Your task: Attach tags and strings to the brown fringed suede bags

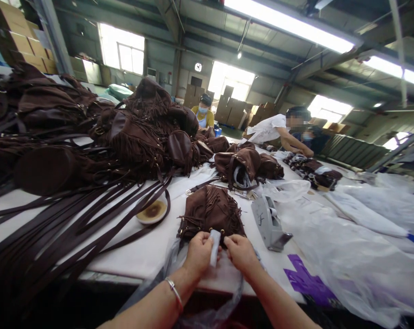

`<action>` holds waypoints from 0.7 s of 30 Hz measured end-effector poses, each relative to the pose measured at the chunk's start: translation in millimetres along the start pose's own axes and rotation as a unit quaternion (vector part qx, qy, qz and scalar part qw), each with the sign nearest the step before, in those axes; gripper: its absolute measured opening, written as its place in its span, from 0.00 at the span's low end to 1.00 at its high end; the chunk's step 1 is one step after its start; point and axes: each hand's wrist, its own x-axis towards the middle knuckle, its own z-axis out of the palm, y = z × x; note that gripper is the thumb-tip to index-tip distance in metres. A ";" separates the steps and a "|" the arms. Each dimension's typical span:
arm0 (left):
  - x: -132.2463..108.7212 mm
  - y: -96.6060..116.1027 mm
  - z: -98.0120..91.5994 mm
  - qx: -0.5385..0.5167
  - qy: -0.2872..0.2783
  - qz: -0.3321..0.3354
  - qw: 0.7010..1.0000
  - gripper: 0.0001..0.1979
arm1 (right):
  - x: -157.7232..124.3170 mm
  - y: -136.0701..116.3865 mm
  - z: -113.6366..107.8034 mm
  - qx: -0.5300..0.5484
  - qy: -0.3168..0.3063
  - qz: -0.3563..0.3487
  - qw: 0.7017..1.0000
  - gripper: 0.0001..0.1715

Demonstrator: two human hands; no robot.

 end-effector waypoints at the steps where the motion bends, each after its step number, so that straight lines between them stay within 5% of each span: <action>1: 0.6 -0.6 0.2 -0.002 -0.002 0.000 1.000 0.05 | -0.6 -1.3 1.6 0.045 -0.017 0.018 0.999 0.19; 9: -0.5 6.7 1.2 -0.056 0.006 -0.040 0.998 0.04 | 0.3 -13.3 12.9 0.316 -0.081 0.134 0.936 0.16; 15: -0.4 8.0 2.4 -0.076 -0.001 -0.049 0.996 0.05 | -3.6 -13.5 7.1 0.292 -0.070 0.122 0.946 0.09; 21: -13.6 13.9 0.6 -0.087 -0.013 -0.049 0.995 0.07 | -3.9 -15.7 8.1 0.285 -0.097 0.112 0.947 0.23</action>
